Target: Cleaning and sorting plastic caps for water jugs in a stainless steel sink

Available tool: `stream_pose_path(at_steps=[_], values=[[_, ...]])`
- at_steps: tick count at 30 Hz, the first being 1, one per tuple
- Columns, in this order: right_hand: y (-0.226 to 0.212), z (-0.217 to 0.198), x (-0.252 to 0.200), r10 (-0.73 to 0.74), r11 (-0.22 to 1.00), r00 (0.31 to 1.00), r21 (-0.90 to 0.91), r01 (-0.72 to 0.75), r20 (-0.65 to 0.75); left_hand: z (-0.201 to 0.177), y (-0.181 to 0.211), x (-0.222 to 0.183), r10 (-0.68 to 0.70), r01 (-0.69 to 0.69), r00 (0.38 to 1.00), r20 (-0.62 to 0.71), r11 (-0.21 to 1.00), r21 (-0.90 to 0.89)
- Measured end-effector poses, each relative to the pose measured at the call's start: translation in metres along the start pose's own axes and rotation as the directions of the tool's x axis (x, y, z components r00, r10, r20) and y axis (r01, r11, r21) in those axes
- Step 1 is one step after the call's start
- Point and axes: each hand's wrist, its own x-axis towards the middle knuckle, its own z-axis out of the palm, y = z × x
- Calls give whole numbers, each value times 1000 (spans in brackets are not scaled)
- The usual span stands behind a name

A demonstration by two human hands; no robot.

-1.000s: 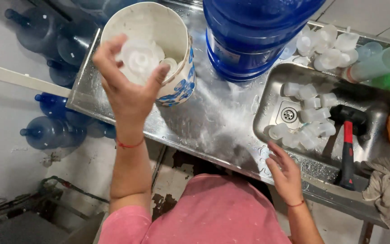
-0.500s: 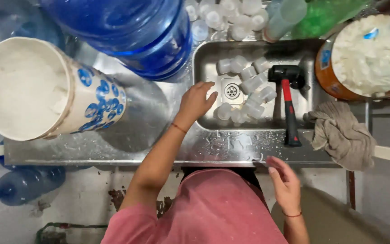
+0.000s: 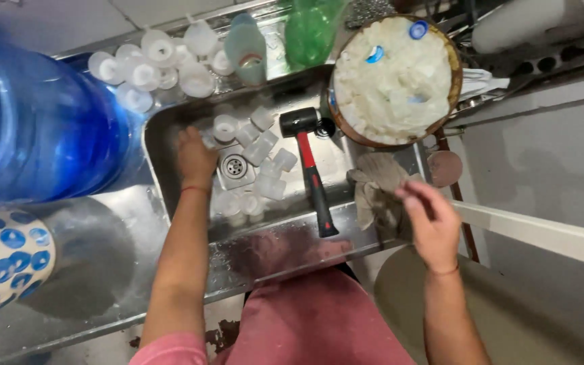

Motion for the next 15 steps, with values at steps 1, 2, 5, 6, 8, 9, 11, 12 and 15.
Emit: stream_pose_path(at_steps=[1,2,5,6,8,9,11,12,15], values=[[-2,-8,33,-157,987,985,-40,155,-71,-21,7,-14,-27,28,999,24,1000,-11],[-4,-14,66,-317,948,939,-88,307,-131,-45,11,-28,-57,58,997,42,998,-20],[18,-30,186,-563,814,809,-283,508,-170,-58,-3,-80,145,-146,956,-254,989,16],[25,-33,210,-565,813,807,-284,509,-169,-80,11,-104,144,-145,956,-255,989,15],[35,-34,262,-499,791,865,-436,429,-54,-127,37,-146,-73,53,995,-65,963,-265],[38,-31,270,-509,787,859,-434,438,-56,-128,36,-163,-73,51,994,-76,962,-267],[46,-22,278,-384,830,922,-420,366,44,-130,29,-205,-174,148,981,-81,954,-260],[55,-20,275,-386,829,921,-420,369,47,-134,33,-214,-177,151,981,-81,954,-261],[69,-14,271,-419,785,905,-473,401,72,-145,46,-231,-346,335,938,8,899,-281]])
